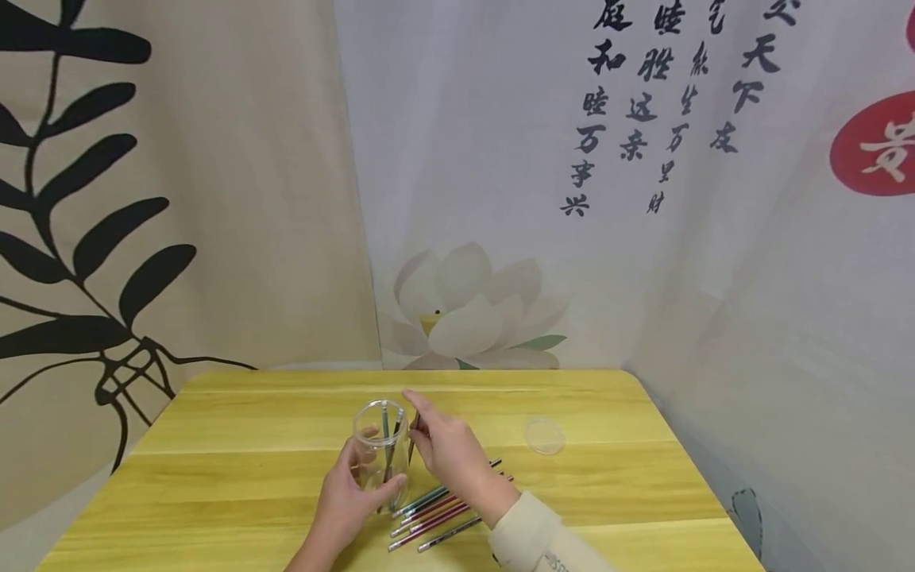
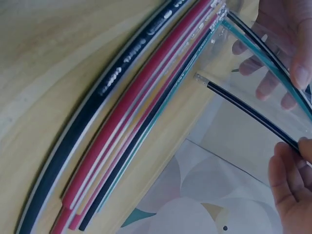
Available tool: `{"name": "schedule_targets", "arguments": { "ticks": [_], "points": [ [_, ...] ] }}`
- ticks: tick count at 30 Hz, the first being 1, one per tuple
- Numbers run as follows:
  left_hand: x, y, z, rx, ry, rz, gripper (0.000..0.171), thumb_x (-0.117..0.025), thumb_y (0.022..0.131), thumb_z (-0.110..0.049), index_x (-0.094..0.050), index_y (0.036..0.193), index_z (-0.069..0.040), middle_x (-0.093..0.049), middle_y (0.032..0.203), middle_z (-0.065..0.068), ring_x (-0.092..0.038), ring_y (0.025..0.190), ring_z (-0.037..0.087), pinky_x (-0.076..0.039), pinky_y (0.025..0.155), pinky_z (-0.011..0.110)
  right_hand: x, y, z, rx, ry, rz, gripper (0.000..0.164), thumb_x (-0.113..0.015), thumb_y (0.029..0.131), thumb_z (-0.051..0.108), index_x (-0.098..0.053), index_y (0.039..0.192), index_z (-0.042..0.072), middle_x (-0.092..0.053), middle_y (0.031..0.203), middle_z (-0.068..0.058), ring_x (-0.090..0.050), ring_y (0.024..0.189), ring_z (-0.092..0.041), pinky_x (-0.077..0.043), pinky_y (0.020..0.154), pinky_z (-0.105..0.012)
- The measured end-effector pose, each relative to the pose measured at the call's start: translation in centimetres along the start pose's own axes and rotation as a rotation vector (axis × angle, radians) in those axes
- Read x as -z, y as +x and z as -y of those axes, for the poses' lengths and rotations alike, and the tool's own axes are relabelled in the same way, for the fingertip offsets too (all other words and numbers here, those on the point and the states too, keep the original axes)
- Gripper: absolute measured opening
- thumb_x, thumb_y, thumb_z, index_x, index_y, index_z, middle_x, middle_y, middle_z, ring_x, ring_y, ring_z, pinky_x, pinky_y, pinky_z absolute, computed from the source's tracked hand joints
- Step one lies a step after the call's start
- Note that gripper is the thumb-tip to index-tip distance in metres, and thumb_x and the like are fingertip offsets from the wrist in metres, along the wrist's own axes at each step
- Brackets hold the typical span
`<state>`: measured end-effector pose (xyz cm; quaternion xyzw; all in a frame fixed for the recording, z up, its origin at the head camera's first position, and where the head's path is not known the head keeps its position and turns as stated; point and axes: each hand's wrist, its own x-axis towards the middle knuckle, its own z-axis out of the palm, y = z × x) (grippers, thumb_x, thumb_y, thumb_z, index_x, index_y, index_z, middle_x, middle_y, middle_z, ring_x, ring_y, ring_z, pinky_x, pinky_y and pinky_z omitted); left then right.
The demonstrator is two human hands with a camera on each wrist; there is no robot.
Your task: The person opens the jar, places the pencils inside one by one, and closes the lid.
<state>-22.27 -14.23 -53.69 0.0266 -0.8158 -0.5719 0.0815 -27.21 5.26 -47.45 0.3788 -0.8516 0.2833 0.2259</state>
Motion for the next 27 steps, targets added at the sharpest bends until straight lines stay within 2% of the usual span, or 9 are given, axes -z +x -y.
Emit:
{"name": "schedule_targets", "arguments": {
  "ticks": [5,9,16,21,27],
  "points": [
    [-0.1,0.0,0.0,0.004,0.009,0.003,0.089,-0.097,0.079,-0.034,-0.050,0.154,-0.027,-0.067,0.134,0.013,-0.064,0.125,0.034,-0.059,0.098,0.056,-0.3,-0.1,0.1,-0.050,-0.017,0.047,0.076,-0.075,0.099,0.002,-0.033,0.161,0.013,-0.073,0.091,0.000,-0.069,0.073,-0.009,-0.056,0.064,-0.017],
    [-0.1,0.0,-0.1,0.017,0.017,0.004,0.088,-0.097,0.080,-0.034,-0.050,0.154,-0.026,-0.067,0.134,0.014,-0.063,0.126,0.034,-0.059,0.098,0.055,-0.6,-0.1,0.3,-0.056,-0.035,0.070,0.079,-0.073,0.099,0.000,-0.027,0.162,0.012,-0.071,0.088,0.000,-0.067,0.070,-0.008,-0.055,0.063,-0.016],
    [-0.1,0.0,-0.1,0.012,0.024,-0.007,0.088,-0.097,0.079,-0.036,-0.050,0.153,-0.026,-0.067,0.134,0.016,-0.063,0.124,0.033,-0.059,0.096,0.051,-1.1,0.3,0.4,-0.061,-0.103,0.071,0.084,-0.076,0.096,0.000,-0.023,0.160,0.012,-0.067,0.080,0.000,-0.050,0.055,0.000,-0.046,0.055,-0.012],
    [0.0,0.0,-0.1,0.001,0.022,-0.011,0.088,-0.097,0.077,-0.038,-0.052,0.151,-0.027,-0.067,0.132,0.016,-0.063,0.121,0.031,-0.058,0.092,0.046,-1.2,0.5,0.9,-0.060,-0.125,0.099,0.083,-0.076,0.095,-0.002,-0.024,0.157,0.014,-0.070,0.082,-0.002,-0.053,0.056,-0.003,-0.045,0.054,-0.013],
    [-0.1,-0.2,-0.1,-0.002,0.018,-0.005,0.088,-0.097,0.077,-0.037,-0.052,0.152,-0.027,-0.066,0.133,0.016,-0.063,0.122,0.032,-0.059,0.093,0.049,-0.9,0.6,1.5,-0.127,-0.114,0.170,0.083,-0.075,0.095,-0.003,-0.023,0.158,0.016,-0.066,0.076,-0.003,-0.048,0.053,-0.003,-0.040,0.051,-0.013]
  ]
}}
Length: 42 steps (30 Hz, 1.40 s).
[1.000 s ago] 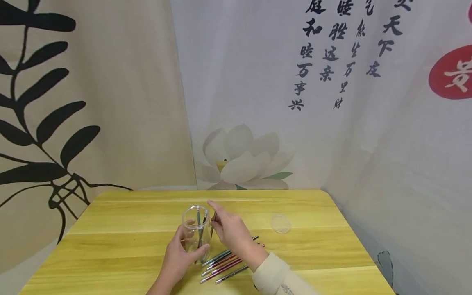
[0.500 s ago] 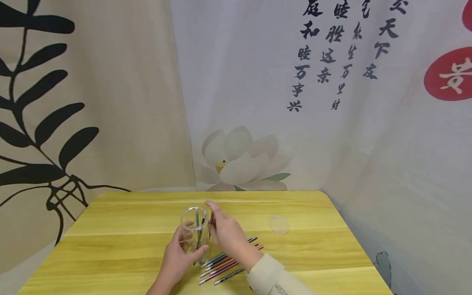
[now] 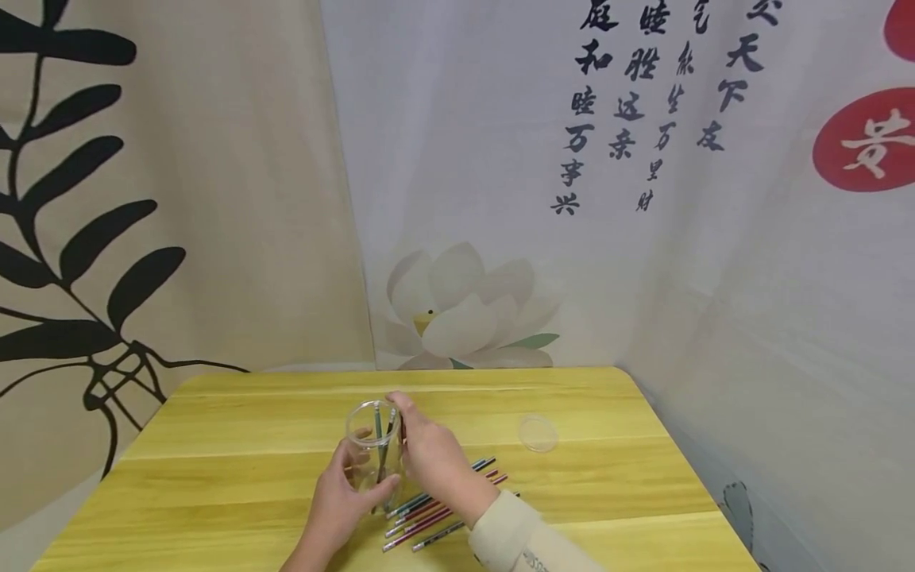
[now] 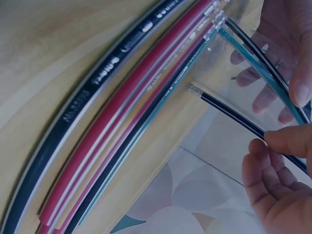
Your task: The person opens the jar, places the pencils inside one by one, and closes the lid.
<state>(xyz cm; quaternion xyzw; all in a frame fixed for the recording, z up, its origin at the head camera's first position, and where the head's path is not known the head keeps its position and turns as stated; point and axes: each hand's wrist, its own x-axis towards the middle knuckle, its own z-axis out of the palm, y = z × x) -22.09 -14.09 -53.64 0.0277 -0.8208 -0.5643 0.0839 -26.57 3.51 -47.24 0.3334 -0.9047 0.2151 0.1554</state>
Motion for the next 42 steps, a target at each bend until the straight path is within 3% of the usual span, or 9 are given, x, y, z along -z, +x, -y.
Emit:
{"name": "schedule_targets", "arguments": {
  "ticks": [10,18,33,38,42],
  "points": [
    [0.1,0.2,0.1,0.002,-0.004,0.001,0.086,-0.097,0.078,-0.039,-0.051,0.151,-0.030,-0.066,0.135,0.013,-0.062,0.125,0.033,-0.058,0.096,0.051,0.0,0.6,0.1,-0.023,0.025,0.030,0.093,-0.075,0.092,-0.007,-0.018,0.161,0.019,-0.064,0.071,-0.002,-0.045,0.049,-0.001,-0.040,0.049,-0.012],
    [0.1,0.4,0.1,-0.010,-0.008,-0.002,0.086,-0.097,0.078,-0.038,-0.051,0.151,-0.029,-0.066,0.133,0.013,-0.061,0.125,0.033,-0.058,0.095,0.050,0.0,1.2,-0.2,0.007,-0.003,0.017,0.095,-0.076,0.091,-0.008,-0.019,0.161,0.020,-0.069,0.076,-0.005,-0.056,0.054,-0.007,-0.045,0.053,-0.014],
    [0.1,0.4,0.1,-0.002,-0.009,0.001,0.088,-0.098,0.077,-0.035,-0.052,0.151,-0.028,-0.066,0.130,0.012,-0.062,0.122,0.031,-0.058,0.097,0.050,1.1,1.6,-0.8,0.002,0.055,0.144,0.101,-0.072,0.095,-0.005,-0.011,0.169,0.026,-0.060,0.067,0.000,-0.045,0.049,-0.004,-0.043,0.051,-0.017],
    [0.0,0.3,0.2,-0.009,0.006,-0.001,0.089,-0.098,0.077,-0.036,-0.051,0.152,-0.026,-0.067,0.130,0.014,-0.063,0.120,0.031,-0.059,0.096,0.050,1.6,1.0,-1.0,0.032,0.052,0.083,0.089,-0.063,0.102,-0.001,-0.014,0.173,0.020,-0.063,0.069,-0.004,-0.036,0.047,-0.002,-0.042,0.051,-0.017],
    [0.0,0.2,0.3,-0.012,0.009,-0.001,0.090,-0.098,0.076,-0.035,-0.051,0.152,-0.025,-0.068,0.130,0.013,-0.063,0.119,0.030,-0.059,0.095,0.050,1.8,0.5,-1.2,0.049,0.064,0.018,0.073,-0.056,0.109,0.006,-0.023,0.172,0.022,-0.076,0.090,-0.011,-0.033,0.050,0.000,-0.045,0.057,-0.018]
  ]
}}
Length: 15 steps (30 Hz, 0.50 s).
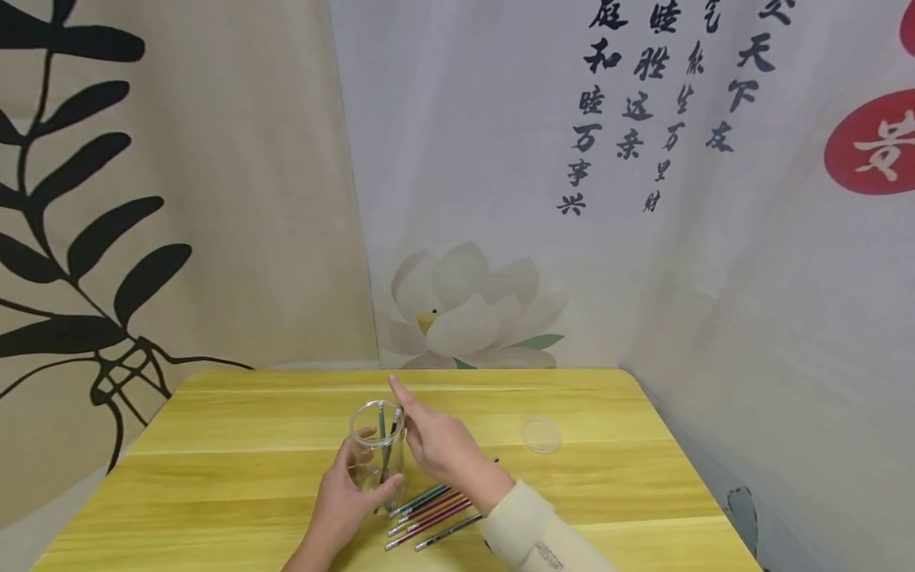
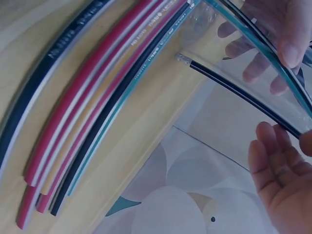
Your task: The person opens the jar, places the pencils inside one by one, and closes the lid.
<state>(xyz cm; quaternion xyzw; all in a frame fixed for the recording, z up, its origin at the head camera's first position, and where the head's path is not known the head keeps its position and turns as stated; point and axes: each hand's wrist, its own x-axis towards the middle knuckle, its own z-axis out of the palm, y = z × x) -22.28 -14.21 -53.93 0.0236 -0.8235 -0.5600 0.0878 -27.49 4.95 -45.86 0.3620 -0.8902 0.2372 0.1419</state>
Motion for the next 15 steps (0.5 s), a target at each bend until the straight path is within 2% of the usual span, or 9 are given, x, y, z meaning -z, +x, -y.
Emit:
{"name": "schedule_targets", "arguments": {
  "ticks": [1,6,9,12,15],
  "points": [
    [0.0,0.0,0.0,0.000,-0.002,0.000,0.090,-0.098,0.076,-0.035,-0.051,0.152,-0.025,-0.068,0.130,0.013,-0.063,0.120,0.030,-0.059,0.095,0.050,0.0,-0.2,-0.1,0.006,0.003,-0.014,0.070,-0.055,0.109,0.007,-0.025,0.171,0.021,-0.078,0.096,-0.011,-0.034,0.051,0.001,-0.046,0.058,-0.018],
    [-0.2,0.0,0.0,0.001,-0.010,0.005,0.088,-0.098,0.077,-0.035,-0.052,0.151,-0.026,-0.067,0.131,0.013,-0.064,0.122,0.033,-0.059,0.096,0.052,0.2,-1.1,-0.3,0.045,0.040,-0.024,0.065,-0.054,0.109,0.007,-0.032,0.169,0.018,-0.071,0.086,-0.001,-0.037,0.057,0.003,-0.045,0.059,-0.017],
    [-0.2,0.0,-0.1,-0.003,-0.008,0.001,0.087,-0.097,0.078,-0.036,-0.052,0.151,-0.027,-0.066,0.131,0.014,-0.063,0.123,0.033,-0.058,0.097,0.053,0.4,-1.5,-0.2,0.064,0.053,-0.036,0.062,-0.055,0.111,0.011,-0.033,0.168,0.018,-0.069,0.088,0.001,-0.040,0.059,0.003,-0.046,0.060,-0.017],
    [-0.2,0.0,-0.1,0.000,-0.006,-0.004,0.087,-0.097,0.078,-0.036,-0.051,0.151,-0.027,-0.066,0.131,0.014,-0.063,0.122,0.033,-0.058,0.097,0.054,0.5,-1.6,-0.2,0.077,0.073,-0.080,0.058,-0.058,0.111,0.013,-0.039,0.166,0.017,-0.075,0.100,-0.002,-0.059,0.067,-0.001,-0.055,0.068,-0.019],
    [-0.2,0.0,-0.1,0.010,-0.006,-0.001,0.087,-0.097,0.078,-0.035,-0.052,0.151,-0.026,-0.067,0.130,0.014,-0.063,0.121,0.032,-0.058,0.097,0.054,0.5,-1.6,-0.2,0.088,0.105,-0.142,0.051,-0.063,0.108,0.009,-0.052,0.157,0.010,-0.078,0.110,-0.005,-0.073,0.084,-0.009,-0.062,0.078,-0.022]
  ]
}}
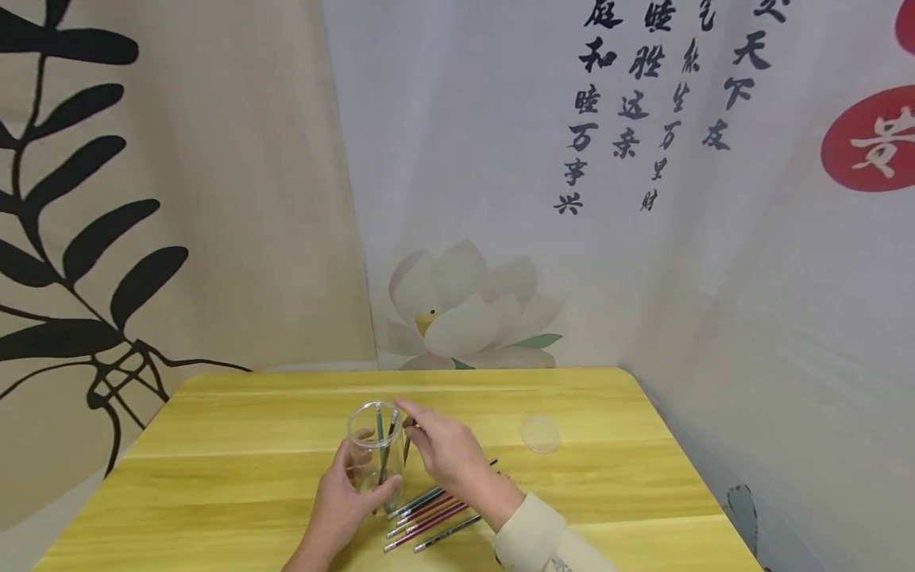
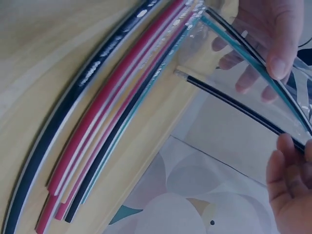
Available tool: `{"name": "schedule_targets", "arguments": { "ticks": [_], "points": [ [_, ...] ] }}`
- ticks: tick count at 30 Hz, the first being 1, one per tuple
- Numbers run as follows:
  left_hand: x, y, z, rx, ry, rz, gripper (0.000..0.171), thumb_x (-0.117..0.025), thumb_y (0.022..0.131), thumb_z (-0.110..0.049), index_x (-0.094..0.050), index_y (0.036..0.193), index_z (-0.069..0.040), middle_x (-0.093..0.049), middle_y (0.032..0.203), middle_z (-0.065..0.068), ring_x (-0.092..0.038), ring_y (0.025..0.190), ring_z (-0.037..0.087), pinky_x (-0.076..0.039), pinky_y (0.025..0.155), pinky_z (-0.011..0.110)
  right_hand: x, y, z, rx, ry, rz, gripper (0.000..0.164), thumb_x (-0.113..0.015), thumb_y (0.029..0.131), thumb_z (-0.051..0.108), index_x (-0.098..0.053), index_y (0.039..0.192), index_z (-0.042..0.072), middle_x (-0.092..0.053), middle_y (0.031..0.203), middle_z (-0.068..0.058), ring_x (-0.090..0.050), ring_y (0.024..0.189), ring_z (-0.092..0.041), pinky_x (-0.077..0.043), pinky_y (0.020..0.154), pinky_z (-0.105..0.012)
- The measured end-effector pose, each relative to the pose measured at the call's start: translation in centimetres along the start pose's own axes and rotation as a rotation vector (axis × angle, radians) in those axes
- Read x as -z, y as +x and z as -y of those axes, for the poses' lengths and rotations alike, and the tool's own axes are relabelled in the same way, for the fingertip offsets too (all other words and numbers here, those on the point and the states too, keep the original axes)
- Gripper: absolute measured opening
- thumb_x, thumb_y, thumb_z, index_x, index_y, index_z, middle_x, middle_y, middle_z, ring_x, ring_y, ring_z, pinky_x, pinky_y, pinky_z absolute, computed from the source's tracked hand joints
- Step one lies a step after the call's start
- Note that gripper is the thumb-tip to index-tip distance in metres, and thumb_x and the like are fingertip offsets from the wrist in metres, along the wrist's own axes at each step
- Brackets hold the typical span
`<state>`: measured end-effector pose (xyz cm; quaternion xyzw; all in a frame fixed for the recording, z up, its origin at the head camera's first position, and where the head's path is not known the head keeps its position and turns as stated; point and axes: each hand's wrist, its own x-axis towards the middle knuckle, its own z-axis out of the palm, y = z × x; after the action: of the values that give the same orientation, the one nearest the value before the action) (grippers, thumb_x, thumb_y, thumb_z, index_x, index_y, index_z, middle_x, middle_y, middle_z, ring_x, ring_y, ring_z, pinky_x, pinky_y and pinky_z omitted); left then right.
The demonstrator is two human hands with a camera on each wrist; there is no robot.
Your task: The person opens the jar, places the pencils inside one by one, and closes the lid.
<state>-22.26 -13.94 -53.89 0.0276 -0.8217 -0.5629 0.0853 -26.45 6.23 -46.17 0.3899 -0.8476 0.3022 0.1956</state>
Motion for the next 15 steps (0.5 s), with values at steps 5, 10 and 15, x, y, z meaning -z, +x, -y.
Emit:
{"name": "schedule_targets", "arguments": {
  "ticks": [5,10,15],
  "points": [
    [0.06,-0.03,0.04,0.003,-0.001,0.001,0.089,-0.098,0.076,-0.036,-0.052,0.151,-0.027,-0.068,0.130,0.013,-0.063,0.120,0.030,-0.059,0.095,0.053,0.09,0.44,0.31,-0.001,0.041,-0.086,0.038,-0.071,0.101,0.006,-0.065,0.139,0.003,-0.078,0.101,-0.006,-0.075,0.085,-0.013,-0.061,0.075,-0.018],
    [0.10,0.04,0.14,-0.008,0.008,0.000,0.090,-0.098,0.076,-0.039,-0.051,0.152,-0.028,-0.068,0.132,0.011,-0.063,0.121,0.031,-0.059,0.094,0.053,0.06,0.58,0.38,0.000,0.056,-0.103,0.034,-0.074,0.099,0.007,-0.070,0.132,0.006,-0.077,0.097,-0.004,-0.074,0.081,-0.011,-0.061,0.072,-0.017],
    [0.10,0.04,0.21,-0.013,0.007,-0.003,0.088,-0.098,0.076,-0.038,-0.052,0.151,-0.028,-0.067,0.131,0.011,-0.063,0.122,0.031,-0.059,0.094,0.052,-0.38,0.23,0.25,-0.035,0.001,0.006,0.052,-0.072,0.101,0.007,-0.055,0.150,0.012,-0.080,0.097,-0.003,-0.074,0.078,-0.010,-0.059,0.068,-0.019]
  ]
}}
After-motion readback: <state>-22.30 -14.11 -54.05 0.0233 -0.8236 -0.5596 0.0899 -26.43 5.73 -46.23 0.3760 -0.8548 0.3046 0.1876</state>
